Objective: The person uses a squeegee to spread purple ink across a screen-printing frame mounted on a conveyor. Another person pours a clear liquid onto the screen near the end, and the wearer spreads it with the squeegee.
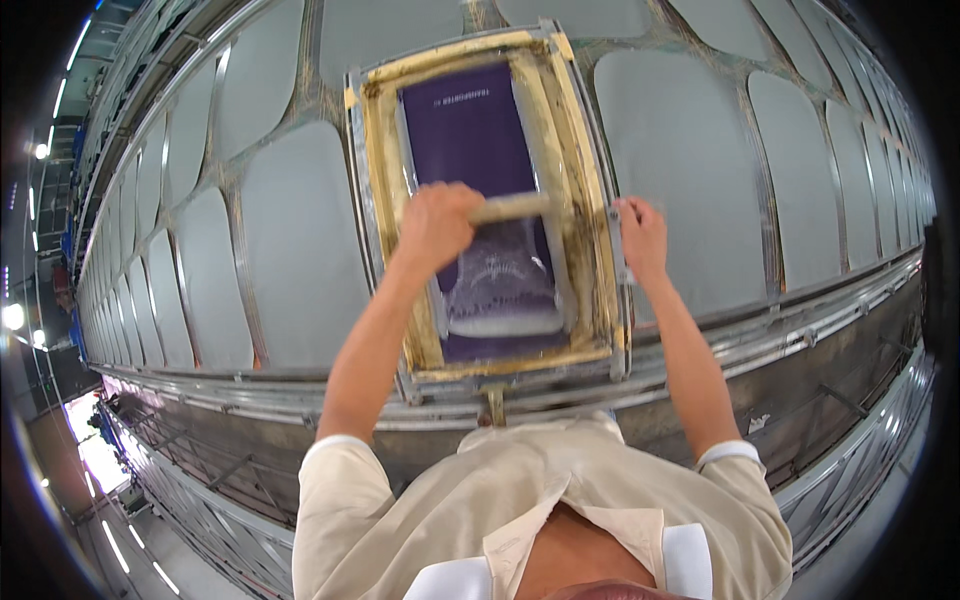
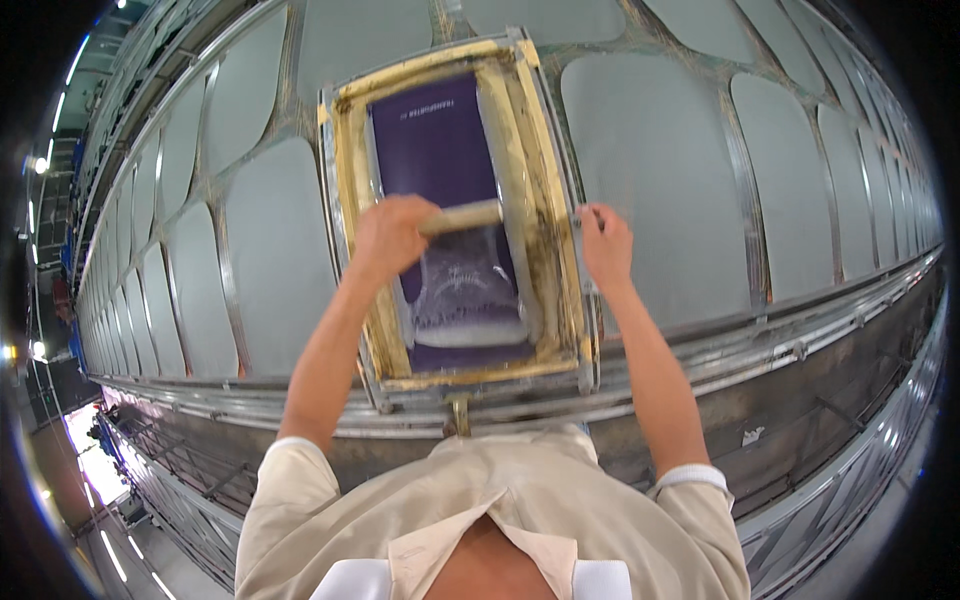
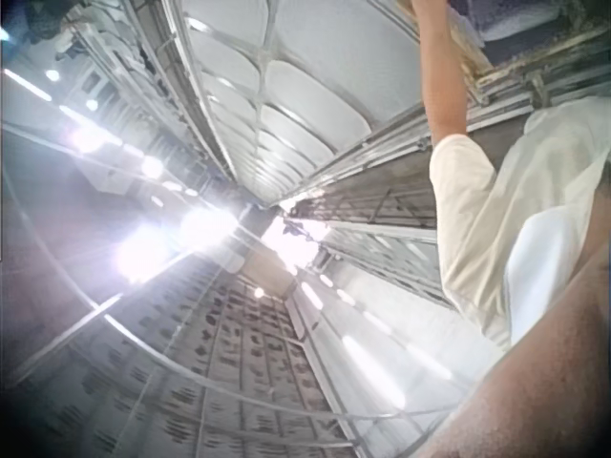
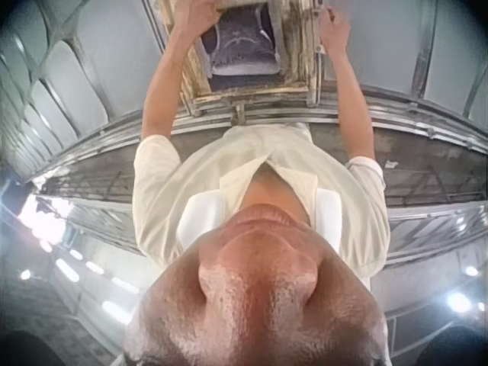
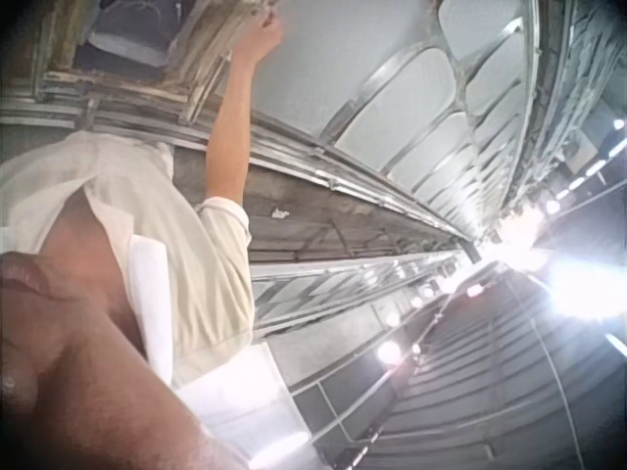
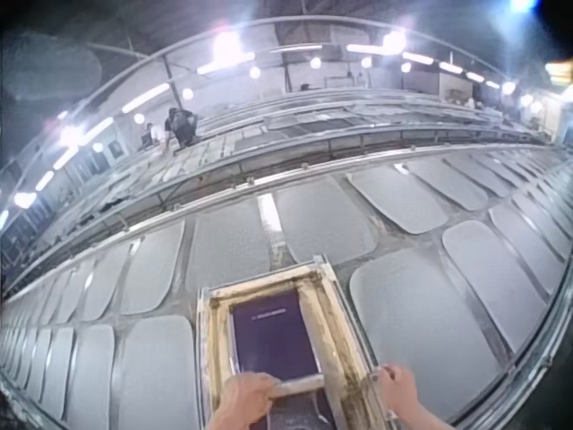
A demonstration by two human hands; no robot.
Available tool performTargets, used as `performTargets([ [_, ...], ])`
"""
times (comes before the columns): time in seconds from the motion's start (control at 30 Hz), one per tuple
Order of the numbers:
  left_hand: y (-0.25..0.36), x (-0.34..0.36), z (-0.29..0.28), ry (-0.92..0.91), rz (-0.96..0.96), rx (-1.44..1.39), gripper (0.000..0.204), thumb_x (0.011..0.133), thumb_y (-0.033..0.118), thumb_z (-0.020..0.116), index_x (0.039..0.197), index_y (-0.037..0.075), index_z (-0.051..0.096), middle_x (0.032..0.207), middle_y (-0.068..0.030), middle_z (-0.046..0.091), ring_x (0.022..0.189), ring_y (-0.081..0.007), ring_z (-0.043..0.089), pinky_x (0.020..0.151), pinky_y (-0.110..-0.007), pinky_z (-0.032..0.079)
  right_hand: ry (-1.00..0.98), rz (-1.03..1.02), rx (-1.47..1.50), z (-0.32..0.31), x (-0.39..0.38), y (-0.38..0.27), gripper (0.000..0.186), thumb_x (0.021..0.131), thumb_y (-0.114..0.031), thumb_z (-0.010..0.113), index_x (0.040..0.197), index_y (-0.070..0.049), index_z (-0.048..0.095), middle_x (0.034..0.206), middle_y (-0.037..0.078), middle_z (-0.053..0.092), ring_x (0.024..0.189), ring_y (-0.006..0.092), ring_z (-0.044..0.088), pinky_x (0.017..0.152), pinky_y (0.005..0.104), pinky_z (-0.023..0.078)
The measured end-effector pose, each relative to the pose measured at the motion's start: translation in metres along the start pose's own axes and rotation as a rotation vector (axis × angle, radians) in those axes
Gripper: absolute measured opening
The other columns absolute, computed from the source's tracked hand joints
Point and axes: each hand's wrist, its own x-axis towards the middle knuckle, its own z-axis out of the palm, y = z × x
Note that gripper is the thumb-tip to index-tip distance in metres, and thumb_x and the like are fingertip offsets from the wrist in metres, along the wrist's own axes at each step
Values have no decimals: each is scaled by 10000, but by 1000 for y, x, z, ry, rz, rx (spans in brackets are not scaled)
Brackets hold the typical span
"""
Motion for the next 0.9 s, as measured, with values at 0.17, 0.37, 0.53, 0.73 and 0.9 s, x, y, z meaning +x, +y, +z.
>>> performTargets([
  [0.17,-72,161,-44,11,-92,224,251,800,258,765,1046,206,762,1002,-75,737,1003,-341,681,860,-477,549,-39,90,75,-5,-7,-2,263,1006,-253,596,1038,-36,740,630,-5,510,594,82,408,562,301,360],
  [0.37,-128,236,-40,-90,-142,253,355,802,367,777,1130,235,744,1034,-99,750,1005,-368,686,860,-494,547,-64,140,119,-5,-13,-6,211,1032,-208,586,1051,-49,724,645,-94,415,581,14,336,507,237,252],
  [0.53,-104,185,-27,-10,5,359,353,802,400,784,1117,243,761,1048,-123,746,1013,-368,683,882,-484,533,-46,106,74,-3,-6,-7,269,1006,-258,591,1032,-39,745,592,-34,454,557,59,396,521,287,330],
  [0.73,6,19,-10,-110,-81,109,200,786,203,752,983,170,765,975,-95,741,961,-342,690,834,-477,554,-48,95,124,-3,0,-6,245,991,-247,597,1041,-57,743,588,-66,436,527,41,347,491,269,282],
  [0.9,76,-134,39,16,20,19,280,715,14,711,957,148,757,997,-44,736,873,-279,683,765,-423,558,-52,59,148,-10,0,-13,245,983,-250,605,1035,-53,741,598,-59,456,527,45,353,492,275,283],
])
